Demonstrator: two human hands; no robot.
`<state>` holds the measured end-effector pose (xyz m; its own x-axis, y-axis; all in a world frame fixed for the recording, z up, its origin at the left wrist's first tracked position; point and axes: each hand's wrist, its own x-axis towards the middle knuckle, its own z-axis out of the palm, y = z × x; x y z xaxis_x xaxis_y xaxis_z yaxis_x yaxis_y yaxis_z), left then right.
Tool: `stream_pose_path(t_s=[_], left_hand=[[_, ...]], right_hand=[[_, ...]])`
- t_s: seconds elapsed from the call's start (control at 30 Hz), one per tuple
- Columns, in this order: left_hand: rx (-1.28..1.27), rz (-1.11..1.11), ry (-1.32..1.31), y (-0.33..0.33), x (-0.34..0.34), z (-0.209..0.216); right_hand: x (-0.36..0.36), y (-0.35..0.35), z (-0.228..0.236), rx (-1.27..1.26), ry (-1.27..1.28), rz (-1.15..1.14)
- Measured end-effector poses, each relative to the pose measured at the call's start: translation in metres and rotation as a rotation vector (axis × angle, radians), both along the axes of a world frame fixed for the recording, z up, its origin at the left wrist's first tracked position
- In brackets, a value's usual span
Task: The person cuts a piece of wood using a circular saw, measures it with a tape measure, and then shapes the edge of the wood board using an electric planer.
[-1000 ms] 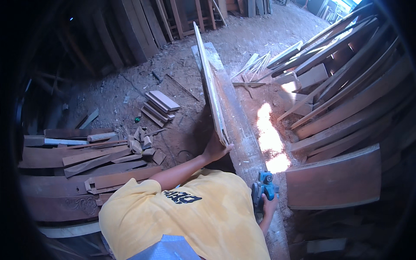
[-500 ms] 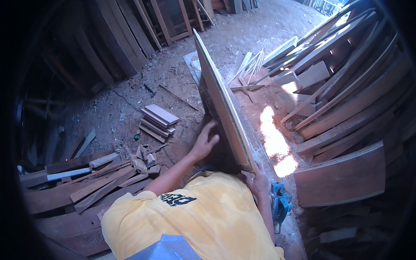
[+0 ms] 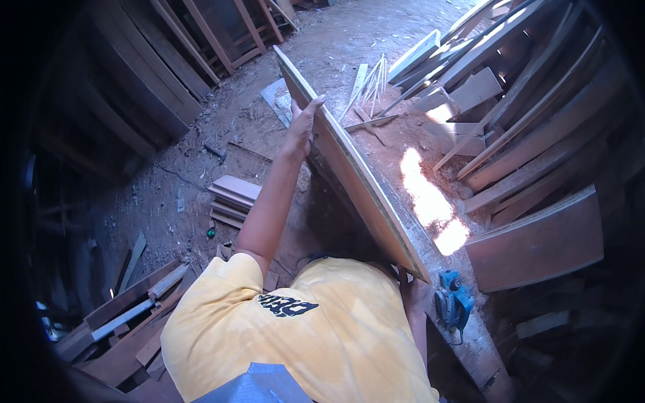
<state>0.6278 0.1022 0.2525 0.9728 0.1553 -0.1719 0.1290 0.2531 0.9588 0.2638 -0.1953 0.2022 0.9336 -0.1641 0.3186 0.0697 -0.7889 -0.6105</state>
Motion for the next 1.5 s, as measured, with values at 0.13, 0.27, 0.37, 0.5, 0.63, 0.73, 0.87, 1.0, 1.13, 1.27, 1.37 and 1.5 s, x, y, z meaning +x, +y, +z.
stream_pose_path(t_s=[0.13,0.27,0.37,0.5,0.63,0.73,0.87,1.0,1.13,1.27,1.37,1.5], left_hand=[[0.065,0.030,0.033,-0.013,0.026,-0.016],[0.060,0.135,0.051,-0.003,0.042,-0.030],[0.029,0.111,-0.024,-0.011,0.045,-0.029],[-0.205,0.099,0.042,-0.026,-0.005,0.022],[-0.521,0.048,-0.064,-0.027,-0.056,0.051],[-0.580,0.121,-0.035,-0.016,-0.069,0.018],[-0.728,0.116,0.106,0.013,-0.055,-0.105],[-0.742,0.175,0.209,0.105,-0.066,-0.262],[-0.704,0.152,0.315,0.108,-0.095,-0.269],[-0.707,0.244,0.387,0.093,-0.091,-0.241],[-0.652,0.231,0.401,0.099,-0.096,-0.237],[-0.555,0.167,0.463,0.076,-0.110,-0.253]], right_hand=[[-0.005,0.001,0.001,0.002,0.013,-0.002],[-0.007,-0.001,-0.001,0.024,0.048,0.040],[-0.006,0.001,0.020,-0.081,0.113,0.001],[-0.018,-0.033,0.039,-0.075,0.167,-0.038],[-0.015,-0.056,0.055,-0.223,0.087,-0.008],[-0.011,-0.068,0.037,-0.346,0.115,-0.082],[0.011,-0.068,-0.003,-0.468,0.067,-0.062],[0.037,-0.050,-0.060,-0.534,0.092,0.073],[0.003,-0.031,-0.125,-0.580,0.230,0.044],[-0.011,-0.025,-0.143,-0.589,0.301,-0.152],[-0.011,-0.024,-0.138,-0.583,0.337,-0.256],[-0.021,-0.039,-0.123,-0.551,0.515,-0.396]])
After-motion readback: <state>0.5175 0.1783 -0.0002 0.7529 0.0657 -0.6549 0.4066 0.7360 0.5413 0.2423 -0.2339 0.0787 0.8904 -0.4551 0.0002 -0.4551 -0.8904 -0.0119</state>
